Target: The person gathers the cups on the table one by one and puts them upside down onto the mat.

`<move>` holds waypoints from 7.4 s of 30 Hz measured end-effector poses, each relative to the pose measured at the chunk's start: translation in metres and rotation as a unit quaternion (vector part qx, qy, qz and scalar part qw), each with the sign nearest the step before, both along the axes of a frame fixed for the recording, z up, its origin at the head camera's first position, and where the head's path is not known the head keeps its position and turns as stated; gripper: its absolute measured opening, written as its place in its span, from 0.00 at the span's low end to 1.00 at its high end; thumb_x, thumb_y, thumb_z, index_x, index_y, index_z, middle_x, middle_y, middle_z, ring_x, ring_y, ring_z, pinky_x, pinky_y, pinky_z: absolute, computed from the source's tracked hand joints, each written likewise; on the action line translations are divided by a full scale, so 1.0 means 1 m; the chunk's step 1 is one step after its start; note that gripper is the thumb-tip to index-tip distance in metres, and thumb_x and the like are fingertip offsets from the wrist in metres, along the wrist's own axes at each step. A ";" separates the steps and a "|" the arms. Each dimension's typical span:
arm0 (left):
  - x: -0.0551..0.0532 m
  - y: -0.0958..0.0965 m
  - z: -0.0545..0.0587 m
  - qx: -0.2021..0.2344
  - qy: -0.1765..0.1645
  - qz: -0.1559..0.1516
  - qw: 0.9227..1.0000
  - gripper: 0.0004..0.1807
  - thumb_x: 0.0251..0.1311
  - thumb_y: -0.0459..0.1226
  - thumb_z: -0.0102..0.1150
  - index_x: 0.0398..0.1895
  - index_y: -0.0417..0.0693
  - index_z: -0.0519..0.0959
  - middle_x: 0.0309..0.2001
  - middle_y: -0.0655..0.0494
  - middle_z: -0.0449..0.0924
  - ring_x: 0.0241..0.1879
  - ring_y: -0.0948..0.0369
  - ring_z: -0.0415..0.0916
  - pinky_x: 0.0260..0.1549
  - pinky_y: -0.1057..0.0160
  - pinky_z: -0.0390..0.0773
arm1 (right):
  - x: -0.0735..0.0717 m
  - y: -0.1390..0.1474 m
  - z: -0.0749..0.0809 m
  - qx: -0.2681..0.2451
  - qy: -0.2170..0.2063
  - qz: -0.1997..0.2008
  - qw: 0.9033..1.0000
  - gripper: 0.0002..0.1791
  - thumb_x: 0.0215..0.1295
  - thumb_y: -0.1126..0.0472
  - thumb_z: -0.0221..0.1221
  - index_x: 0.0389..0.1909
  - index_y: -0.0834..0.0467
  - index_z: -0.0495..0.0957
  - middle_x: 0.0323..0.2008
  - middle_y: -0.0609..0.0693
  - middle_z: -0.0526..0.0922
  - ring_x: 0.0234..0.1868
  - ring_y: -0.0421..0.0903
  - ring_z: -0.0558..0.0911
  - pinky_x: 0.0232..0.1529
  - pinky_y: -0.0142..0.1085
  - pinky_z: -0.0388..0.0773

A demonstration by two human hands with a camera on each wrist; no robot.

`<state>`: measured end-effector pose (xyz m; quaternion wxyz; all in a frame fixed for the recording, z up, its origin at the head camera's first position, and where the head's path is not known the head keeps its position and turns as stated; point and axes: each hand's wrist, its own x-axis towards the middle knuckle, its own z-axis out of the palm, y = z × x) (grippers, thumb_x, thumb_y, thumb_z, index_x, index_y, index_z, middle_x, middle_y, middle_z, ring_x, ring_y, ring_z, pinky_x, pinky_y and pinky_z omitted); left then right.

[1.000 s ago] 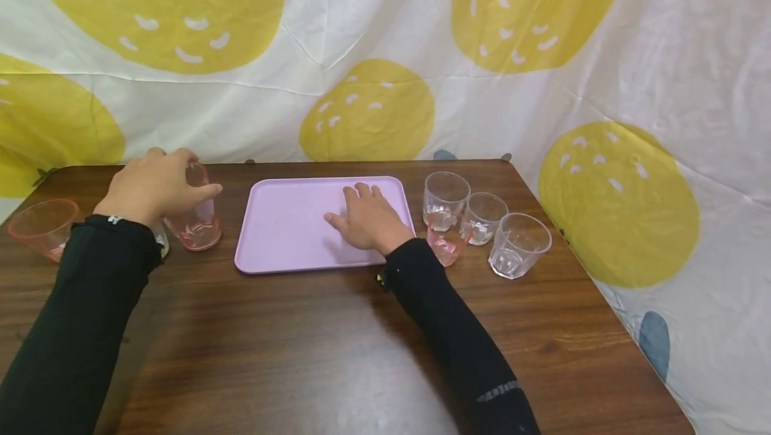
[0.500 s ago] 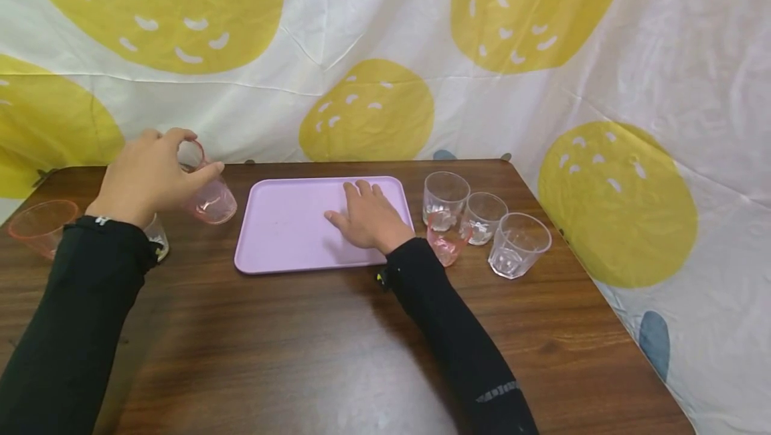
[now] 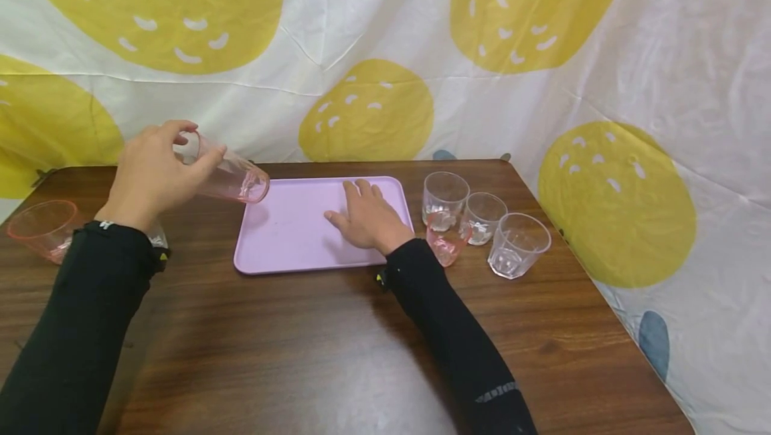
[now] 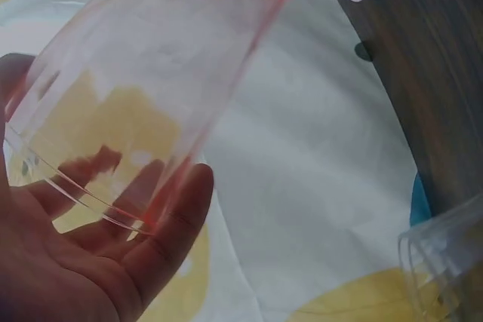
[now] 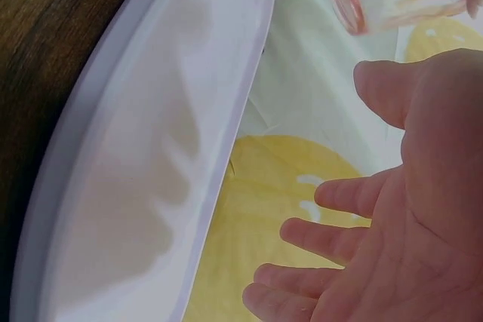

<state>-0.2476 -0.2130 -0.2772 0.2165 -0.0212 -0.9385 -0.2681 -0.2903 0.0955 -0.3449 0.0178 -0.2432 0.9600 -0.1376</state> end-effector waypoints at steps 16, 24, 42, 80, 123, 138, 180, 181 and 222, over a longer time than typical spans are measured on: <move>-0.006 -0.001 -0.021 0.146 -0.030 -0.024 0.989 0.40 0.68 0.65 0.43 0.69 0.45 0.69 0.61 0.34 0.75 0.59 0.40 0.74 0.54 0.38 0.72 | -0.003 0.000 -0.001 -0.105 0.022 0.016 0.994 0.38 0.77 0.45 0.49 0.77 0.62 0.53 0.75 0.63 0.59 0.75 0.56 0.63 0.75 0.48 0.62; -0.010 0.009 -0.034 0.199 -0.012 -0.024 0.980 0.37 0.72 0.64 0.37 0.66 0.45 0.71 0.58 0.35 0.78 0.57 0.41 0.76 0.53 0.42 0.73 | -0.005 -0.002 0.000 -0.273 0.018 0.025 0.961 0.29 0.75 0.53 0.54 0.70 0.64 0.64 0.65 0.61 0.71 0.65 0.57 0.74 0.65 0.48 0.74; -0.014 0.043 -0.046 0.240 -0.019 -0.072 0.968 0.33 0.75 0.58 0.32 0.63 0.43 0.72 0.42 0.40 0.82 0.41 0.52 0.86 0.39 0.64 0.76 | -0.001 -0.013 0.013 -0.550 -0.145 0.016 0.823 0.27 0.75 0.61 0.55 0.69 0.67 0.63 0.60 0.63 0.72 0.56 0.54 0.79 0.53 0.46 0.84; -0.020 0.056 -0.042 0.269 -0.049 -0.122 0.954 0.37 0.73 0.65 0.30 0.56 0.42 0.70 0.61 0.40 0.75 0.51 0.44 0.83 0.55 0.47 0.77 | -0.003 -0.009 0.016 -0.603 -0.139 0.013 0.785 0.22 0.68 0.67 0.61 0.61 0.70 0.73 0.45 0.52 0.79 0.41 0.43 0.84 0.43 0.35 0.86; -0.018 0.045 -0.049 0.214 -0.040 -0.081 0.973 0.37 0.76 0.61 0.25 0.63 0.40 0.68 0.49 0.39 0.74 0.51 0.45 0.72 0.56 0.46 0.69 | -0.012 -0.006 0.022 -0.583 -0.129 -0.007 0.802 0.22 0.67 0.68 0.63 0.60 0.70 0.73 0.48 0.54 0.80 0.38 0.40 0.83 0.43 0.36 0.86; -0.018 0.042 -0.056 0.205 -0.047 -0.063 0.976 0.37 0.77 0.60 0.24 0.63 0.39 0.69 0.57 0.34 0.75 0.59 0.40 0.72 0.61 0.39 0.68 | -0.022 -0.002 0.038 -0.536 -0.100 -0.012 0.838 0.22 0.67 0.63 0.64 0.59 0.66 0.74 0.50 0.56 0.77 0.42 0.45 0.84 0.45 0.37 0.86; -0.018 0.053 -0.071 0.201 -0.069 -0.059 0.975 0.37 0.77 0.60 0.27 0.71 0.42 0.64 0.65 0.36 0.72 0.66 0.40 0.67 0.66 0.40 0.65 | -0.067 -0.014 0.083 -0.201 0.025 0.032 0.979 0.24 0.64 0.55 0.64 0.57 0.64 0.77 0.53 0.57 0.81 0.53 0.52 0.79 0.57 0.41 0.76; -0.018 0.054 -0.072 0.202 -0.072 -0.059 0.975 0.37 0.77 0.60 0.27 0.71 0.42 0.63 0.65 0.36 0.72 0.66 0.40 0.67 0.66 0.40 0.65 | -0.068 -0.015 0.083 -0.193 0.028 0.033 0.980 0.24 0.63 0.55 0.64 0.56 0.64 0.78 0.53 0.57 0.81 0.53 0.52 0.79 0.58 0.41 0.75; -0.016 0.046 -0.091 0.083 -0.285 0.000 0.955 0.25 0.59 0.40 0.58 0.57 0.35 0.79 0.46 0.37 0.85 0.21 0.64 0.83 0.31 0.66 0.80 | -0.068 -0.061 0.094 -0.090 0.059 0.099 0.989 0.21 0.62 0.55 0.63 0.52 0.63 0.81 0.43 0.53 0.83 0.43 0.48 0.76 0.44 0.36 0.72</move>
